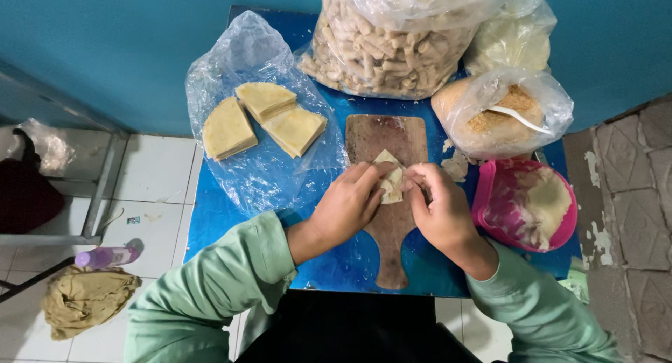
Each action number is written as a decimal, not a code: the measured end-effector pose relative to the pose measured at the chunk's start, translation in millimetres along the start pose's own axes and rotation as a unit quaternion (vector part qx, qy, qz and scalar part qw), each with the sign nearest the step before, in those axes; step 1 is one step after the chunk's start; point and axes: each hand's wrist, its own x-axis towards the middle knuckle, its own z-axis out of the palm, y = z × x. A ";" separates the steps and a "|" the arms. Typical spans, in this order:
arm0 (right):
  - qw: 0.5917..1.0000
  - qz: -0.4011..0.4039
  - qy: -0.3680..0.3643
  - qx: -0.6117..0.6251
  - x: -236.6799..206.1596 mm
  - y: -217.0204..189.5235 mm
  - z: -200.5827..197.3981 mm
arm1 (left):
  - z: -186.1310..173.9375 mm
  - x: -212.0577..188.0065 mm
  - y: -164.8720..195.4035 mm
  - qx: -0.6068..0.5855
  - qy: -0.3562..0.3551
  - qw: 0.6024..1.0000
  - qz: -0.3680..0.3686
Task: The person takes thin square dough sheets one at a time, spreads a filling from a pink container onto them using a spoon, and stacks the coated sheets into a pile on a wooden board, occasionally sprinkling a powdery ingredient from a plastic bag between layers.
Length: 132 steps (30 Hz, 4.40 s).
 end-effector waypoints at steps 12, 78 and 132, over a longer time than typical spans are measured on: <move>1.000 0.023 0.000 0.020 1.8 4.9 -1.2 | 6.0 1.8 -13.5 0.066 -0.004 0.997 0.049; 0.974 -0.149 -0.069 -0.157 19.1 -19.6 -12.6 | -2.3 18.0 -25.8 0.119 -0.085 0.987 0.062; 0.977 -0.143 -0.087 -0.129 25.7 -9.5 -16.1 | 1.9 17.6 -20.6 0.125 -0.057 0.988 0.075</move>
